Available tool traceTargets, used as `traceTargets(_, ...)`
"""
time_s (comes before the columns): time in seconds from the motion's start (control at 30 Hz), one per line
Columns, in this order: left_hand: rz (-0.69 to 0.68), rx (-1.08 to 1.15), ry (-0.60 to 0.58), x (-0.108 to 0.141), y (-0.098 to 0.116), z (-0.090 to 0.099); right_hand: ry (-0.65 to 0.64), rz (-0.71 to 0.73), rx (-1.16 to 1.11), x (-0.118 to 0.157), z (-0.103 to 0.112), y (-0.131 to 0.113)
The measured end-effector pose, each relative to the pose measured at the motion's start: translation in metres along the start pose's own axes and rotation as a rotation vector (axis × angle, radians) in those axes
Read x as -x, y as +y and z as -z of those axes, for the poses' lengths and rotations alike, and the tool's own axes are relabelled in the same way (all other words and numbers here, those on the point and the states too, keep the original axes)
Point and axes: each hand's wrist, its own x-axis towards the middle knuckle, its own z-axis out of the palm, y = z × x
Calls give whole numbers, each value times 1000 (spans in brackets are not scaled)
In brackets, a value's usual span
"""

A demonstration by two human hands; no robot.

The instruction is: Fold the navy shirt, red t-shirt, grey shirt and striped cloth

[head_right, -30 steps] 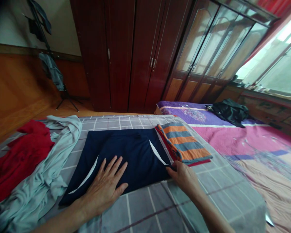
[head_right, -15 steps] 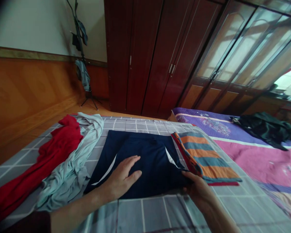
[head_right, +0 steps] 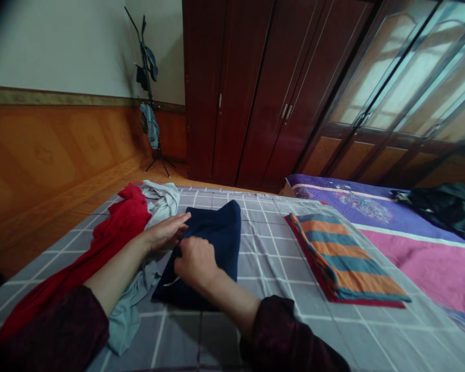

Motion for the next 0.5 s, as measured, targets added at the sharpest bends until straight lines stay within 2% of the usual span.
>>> traceTargets(0.1, -31, -28, 34, -6, -11, 5, -66, 98, 125, 9, -29, -18)
traceTargets(0.17, -42, -28, 17, -6, -14, 4, -55, 145, 140, 15, -36, -17)
traceTargets(0.3, -37, -63, -75, -6, -14, 4, -74, 199, 158, 20, -33, -11)
traceTargets(0.5, -57, -106, -29, -15, -21, 3, -73, 219, 115, 27, -22, -2)
